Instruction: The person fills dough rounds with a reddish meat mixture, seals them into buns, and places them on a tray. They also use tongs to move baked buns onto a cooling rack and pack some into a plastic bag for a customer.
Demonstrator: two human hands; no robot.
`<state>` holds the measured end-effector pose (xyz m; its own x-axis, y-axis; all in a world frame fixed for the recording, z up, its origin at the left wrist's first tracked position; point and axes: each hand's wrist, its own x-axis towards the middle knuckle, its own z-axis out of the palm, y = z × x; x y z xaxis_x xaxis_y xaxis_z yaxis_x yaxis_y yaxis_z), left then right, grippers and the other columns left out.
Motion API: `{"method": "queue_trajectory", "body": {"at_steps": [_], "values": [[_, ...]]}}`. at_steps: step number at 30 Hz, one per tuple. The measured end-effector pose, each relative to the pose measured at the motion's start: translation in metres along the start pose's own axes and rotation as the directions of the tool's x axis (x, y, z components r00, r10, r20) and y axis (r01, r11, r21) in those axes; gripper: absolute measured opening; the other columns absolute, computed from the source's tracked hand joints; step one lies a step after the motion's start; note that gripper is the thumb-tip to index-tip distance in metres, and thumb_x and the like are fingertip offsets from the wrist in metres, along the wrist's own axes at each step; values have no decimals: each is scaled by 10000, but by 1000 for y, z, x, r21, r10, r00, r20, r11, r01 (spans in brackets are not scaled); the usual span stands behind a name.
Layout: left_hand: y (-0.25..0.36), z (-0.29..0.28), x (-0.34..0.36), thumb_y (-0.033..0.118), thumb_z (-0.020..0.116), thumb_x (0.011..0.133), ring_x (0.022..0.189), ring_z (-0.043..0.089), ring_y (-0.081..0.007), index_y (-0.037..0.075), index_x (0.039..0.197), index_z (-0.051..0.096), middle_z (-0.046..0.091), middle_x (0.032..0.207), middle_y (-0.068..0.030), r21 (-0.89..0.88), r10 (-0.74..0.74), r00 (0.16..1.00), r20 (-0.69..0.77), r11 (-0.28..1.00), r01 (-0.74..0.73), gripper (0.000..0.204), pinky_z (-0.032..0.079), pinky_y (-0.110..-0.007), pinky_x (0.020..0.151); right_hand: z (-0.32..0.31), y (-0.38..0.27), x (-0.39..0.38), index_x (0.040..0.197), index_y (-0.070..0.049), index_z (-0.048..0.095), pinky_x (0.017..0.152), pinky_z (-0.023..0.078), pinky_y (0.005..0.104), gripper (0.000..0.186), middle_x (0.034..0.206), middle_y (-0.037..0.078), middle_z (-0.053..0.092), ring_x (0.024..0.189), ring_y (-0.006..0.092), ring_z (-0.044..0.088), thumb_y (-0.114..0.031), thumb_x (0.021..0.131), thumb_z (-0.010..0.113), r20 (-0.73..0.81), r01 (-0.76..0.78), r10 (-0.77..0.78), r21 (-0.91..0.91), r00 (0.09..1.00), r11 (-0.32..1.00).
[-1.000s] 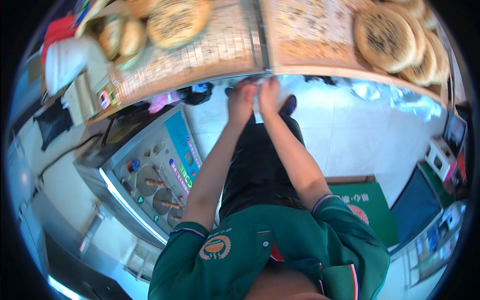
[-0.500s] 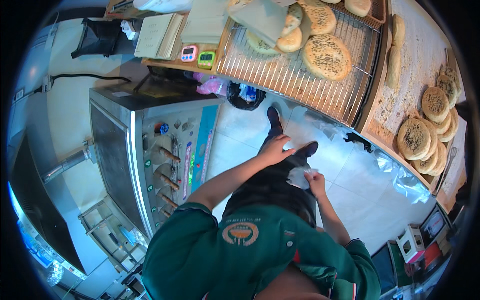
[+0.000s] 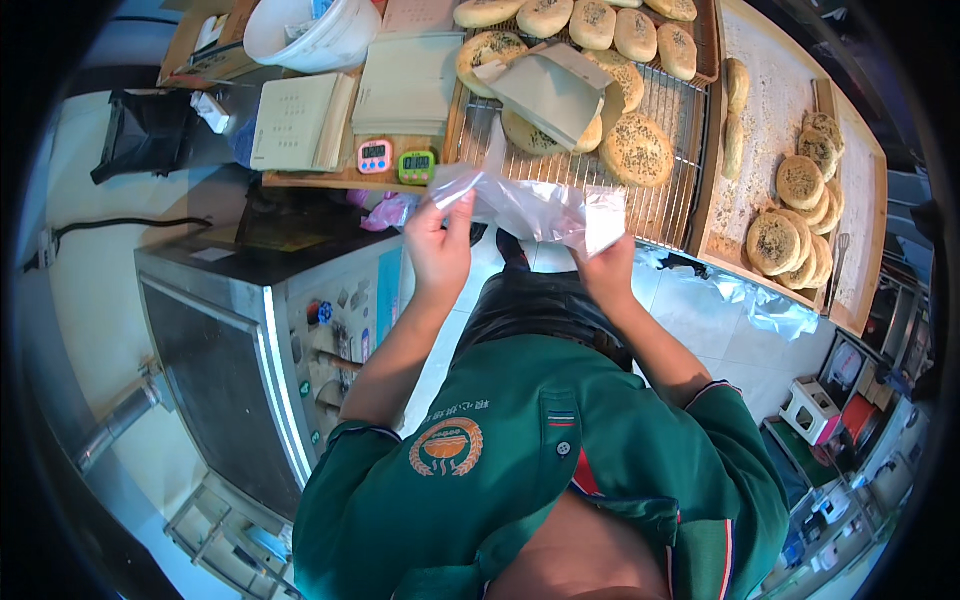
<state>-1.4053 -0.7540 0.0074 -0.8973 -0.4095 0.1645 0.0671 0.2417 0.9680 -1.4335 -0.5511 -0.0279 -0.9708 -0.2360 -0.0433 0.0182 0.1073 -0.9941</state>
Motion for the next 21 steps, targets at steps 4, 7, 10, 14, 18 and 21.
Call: {"method": "queue_trajectory", "body": {"at_steps": [4,7,10,14,18,21], "values": [[22,-16,50,2,554,956,1072,609,-255,-18,1120,682,639,1178,-132,298,348,936,48,890,-346,210,484,-314,881,0,-43,8,956,17,686,648,508,328,239,781,106,679,676,223,639,-154,808,763,339,-82,202,-336,919,938],[38,-34,77,-29,588,844,1034,591,-297,-9,1017,679,616,1079,-126,278,236,945,226,914,-294,196,427,-376,970,-1,-79,37,1058,-15,653,720,510,310,303,976,118,681,839,196,649,-125,802,775,87,642,-656,-338,749,688],[52,-37,106,10,600,744,1005,579,-306,1,916,657,597,1012,-118,356,375,851,368,789,-502,182,315,-494,1082,7,-94,86,1047,-36,660,739,528,367,287,995,131,670,887,294,652,-101,786,760,106,616,-666,-508,738,602],[73,-29,132,64,598,723,1027,594,-290,-9,897,649,619,1007,-104,439,423,768,481,642,-629,195,239,-563,1133,15,-100,126,953,-33,681,746,522,425,172,918,129,666,873,350,641,-83,792,716,323,486,-389,-316,863,815],[79,-15,143,83,621,732,1050,593,-286,-5,929,647,626,1050,-110,524,404,774,488,574,-630,217,208,-584,1141,13,-102,147,925,-29,687,724,526,413,116,861,130,664,813,338,644,-67,815,687,289,602,-533,-270,795,751],[76,0,146,138,661,765,1075,584,-303,15,991,641,615,1104,-125,682,473,828,302,500,-534,258,210,-599,1129,8,-94,161,977,-8,679,733,525,357,140,901,133,670,813,298,653,-59,847,684,350,567,-482,-203,803,798]]}}
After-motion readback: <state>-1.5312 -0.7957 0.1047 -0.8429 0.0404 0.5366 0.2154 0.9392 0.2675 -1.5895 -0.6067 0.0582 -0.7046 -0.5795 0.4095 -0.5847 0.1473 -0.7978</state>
